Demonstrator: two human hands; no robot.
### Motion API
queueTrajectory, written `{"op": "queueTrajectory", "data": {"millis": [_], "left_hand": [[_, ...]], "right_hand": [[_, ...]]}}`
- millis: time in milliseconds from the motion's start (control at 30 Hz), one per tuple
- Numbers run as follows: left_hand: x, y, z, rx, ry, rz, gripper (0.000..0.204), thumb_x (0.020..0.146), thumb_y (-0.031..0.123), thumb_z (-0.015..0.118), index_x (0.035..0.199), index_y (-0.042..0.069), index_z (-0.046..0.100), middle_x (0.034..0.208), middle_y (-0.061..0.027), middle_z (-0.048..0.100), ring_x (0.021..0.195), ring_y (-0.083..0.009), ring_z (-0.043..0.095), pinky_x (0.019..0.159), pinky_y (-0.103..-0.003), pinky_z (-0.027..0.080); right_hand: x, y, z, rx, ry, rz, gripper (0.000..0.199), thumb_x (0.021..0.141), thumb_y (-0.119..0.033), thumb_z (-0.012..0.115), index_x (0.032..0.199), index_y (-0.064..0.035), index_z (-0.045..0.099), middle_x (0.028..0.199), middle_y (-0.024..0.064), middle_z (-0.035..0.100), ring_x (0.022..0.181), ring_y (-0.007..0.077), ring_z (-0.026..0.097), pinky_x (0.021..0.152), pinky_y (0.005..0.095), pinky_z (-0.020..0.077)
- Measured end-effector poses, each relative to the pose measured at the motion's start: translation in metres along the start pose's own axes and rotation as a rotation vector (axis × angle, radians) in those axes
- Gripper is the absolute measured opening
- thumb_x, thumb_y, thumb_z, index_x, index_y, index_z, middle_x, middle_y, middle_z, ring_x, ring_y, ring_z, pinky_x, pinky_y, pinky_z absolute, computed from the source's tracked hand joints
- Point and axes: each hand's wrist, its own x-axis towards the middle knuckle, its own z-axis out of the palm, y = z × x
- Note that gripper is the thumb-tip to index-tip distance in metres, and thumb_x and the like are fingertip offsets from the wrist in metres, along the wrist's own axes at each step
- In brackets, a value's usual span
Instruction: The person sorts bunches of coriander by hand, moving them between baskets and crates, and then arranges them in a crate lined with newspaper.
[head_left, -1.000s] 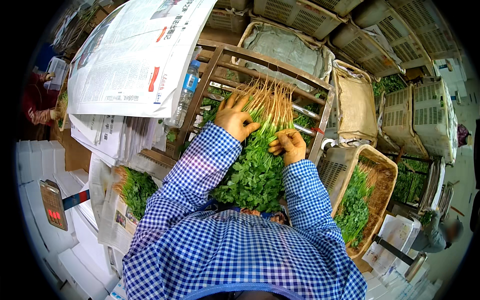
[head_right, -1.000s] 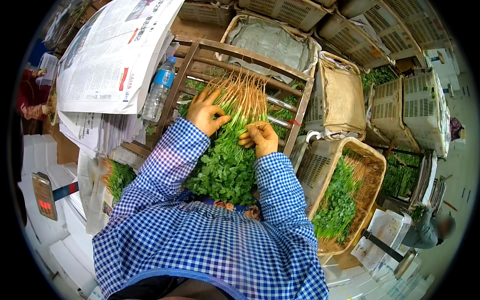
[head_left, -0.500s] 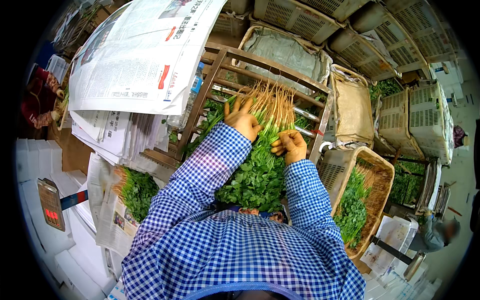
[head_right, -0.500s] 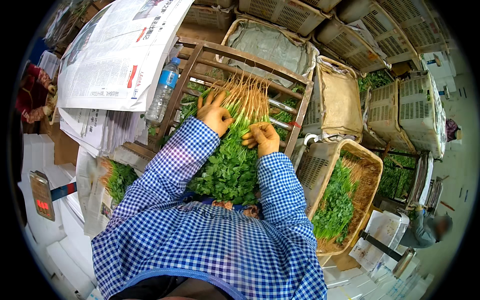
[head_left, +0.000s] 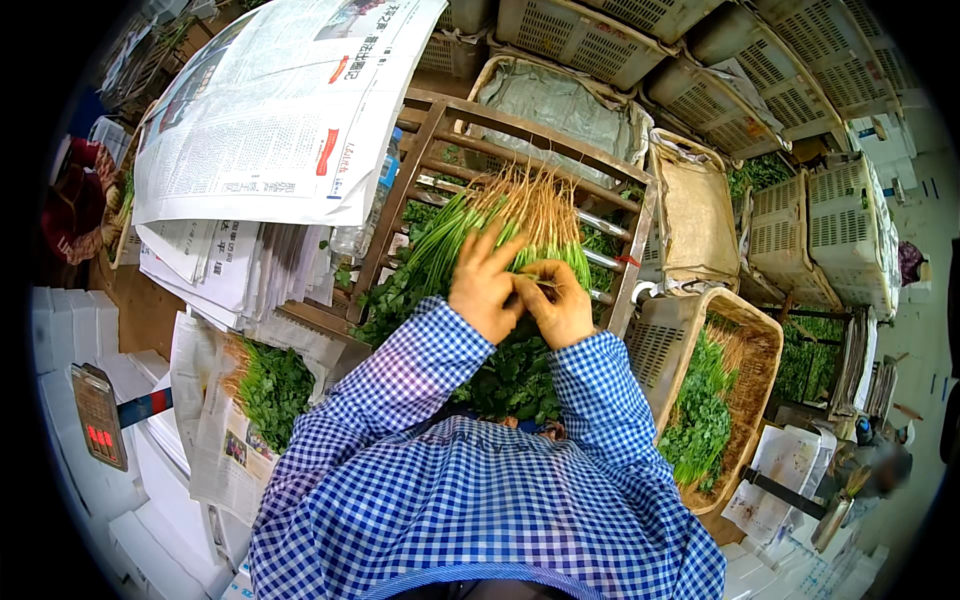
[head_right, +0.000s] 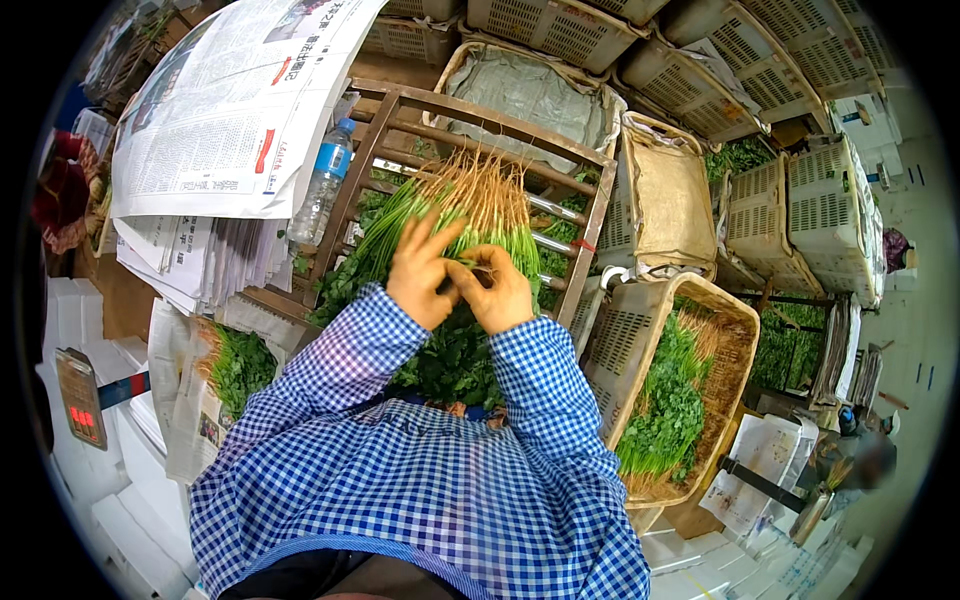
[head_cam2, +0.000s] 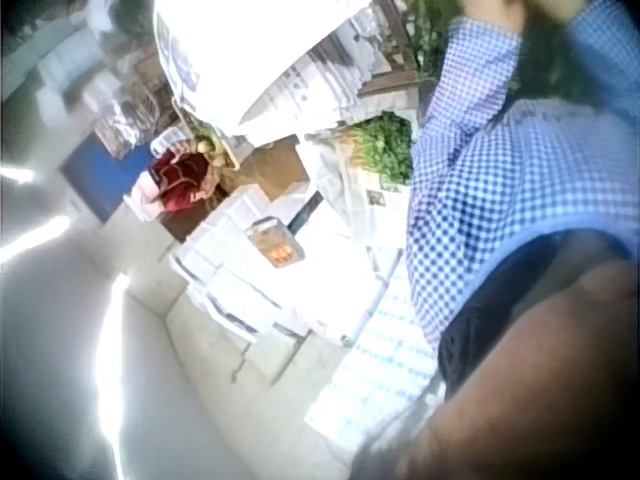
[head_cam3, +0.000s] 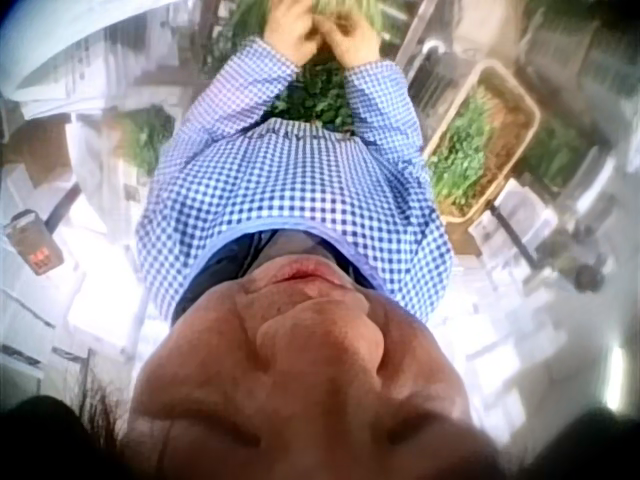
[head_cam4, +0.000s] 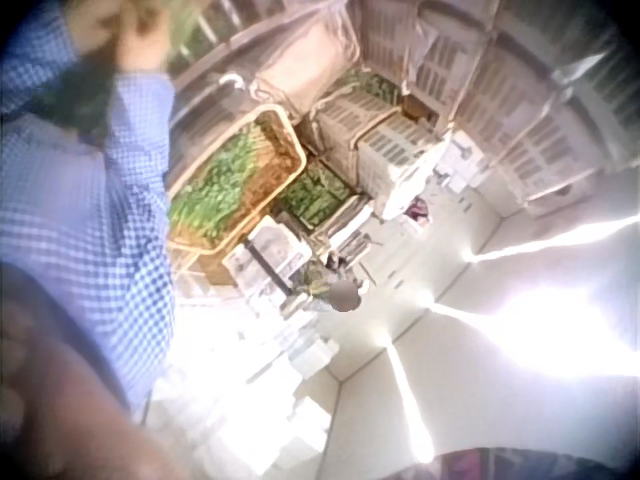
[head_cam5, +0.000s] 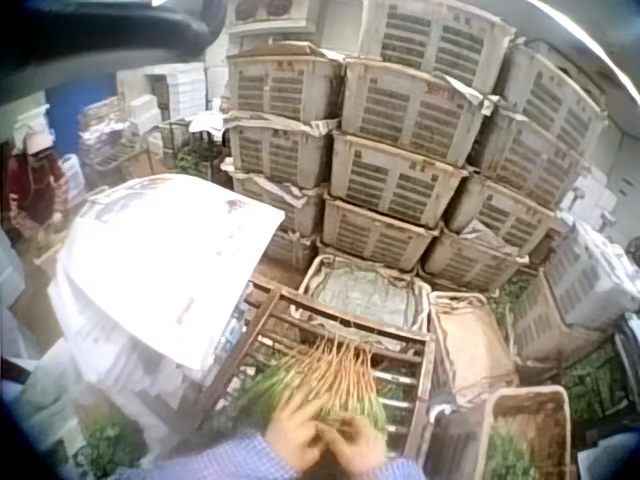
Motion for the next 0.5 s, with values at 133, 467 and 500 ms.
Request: {"op": "queueTrajectory", "data": {"millis": [133,467,500], "left_hand": [[-0.006,-0.004,0.001,-0.099,-0.088,-0.027,0.017,0.083,0.023,0.073,0.089,0.007,0.075,0.146,-0.0163,0.053,0.144,-0.0429,0.033,0.119,-0.062,0.022],[0.052,-0.079,0.048,-0.389,-0.359,0.281,0.034,0.101,0.035,0.055,0.12,0.013,0.071,0.144,-0.0081,0.057,0.141,-0.034,0.043,0.118,-0.049,0.035],[0.049,-0.082,0.047,-0.449,-0.364,0.262,0.03,0.099,0.032,0.058,0.119,0.014,0.072,0.145,-0.0073,0.057,0.142,-0.0341,0.042,0.119,-0.049,0.033]], "right_hand": [[0.004,0.005,0.002,0.276,-0.067,0.262,0.023,0.101,-0.024,0.061,0.111,-0.0028,0.062,0.086,0.0065,0.069,0.063,0.013,0.061,0.057,0.0271,0.0512],[-0.009,-0.027,-0.007,0.296,-0.21,0.449,0.014,0.095,-0.003,0.065,0.107,0.0028,0.061,0.094,0.0142,0.07,0.074,0.0179,0.07,0.061,0.0276,0.0585],[-0.026,-0.053,-0.014,0.34,-0.265,0.463,0.014,0.094,0.0,0.065,0.106,0.0036,0.062,0.092,0.0148,0.07,0.073,0.0183,0.071,0.059,0.0277,0.0591]]}}
